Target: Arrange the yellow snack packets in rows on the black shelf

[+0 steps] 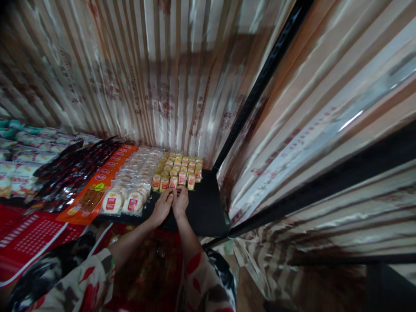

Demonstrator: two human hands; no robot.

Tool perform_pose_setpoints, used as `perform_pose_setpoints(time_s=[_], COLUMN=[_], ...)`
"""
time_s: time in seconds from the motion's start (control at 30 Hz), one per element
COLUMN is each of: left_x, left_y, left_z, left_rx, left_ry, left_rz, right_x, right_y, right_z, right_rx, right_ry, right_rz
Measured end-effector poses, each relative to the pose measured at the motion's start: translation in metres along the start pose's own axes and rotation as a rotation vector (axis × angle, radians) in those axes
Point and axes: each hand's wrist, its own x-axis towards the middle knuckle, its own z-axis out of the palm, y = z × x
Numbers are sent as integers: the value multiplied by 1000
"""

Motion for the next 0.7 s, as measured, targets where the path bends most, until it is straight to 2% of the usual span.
perform_pose_setpoints(time_s=[0.17, 0.4, 0.57, 0.7], left_x=[1, 3, -4, -21], left_y=[0, -7, -4, -2], left_z=[-1, 3, -1, -10], left_rx=[14, 30, 57, 98], left_ry=[0, 31, 42, 79], left_rz=[-36, -11, 64, 121], right_x=[-4, -5, -4, -11], right_y=[2, 2, 0, -6], right_z=[1, 3, 0, -10], right_rx=[-53, -146, -78, 5], right_ry=[21, 25, 24, 32], right_rz=[-73, -66, -79, -38])
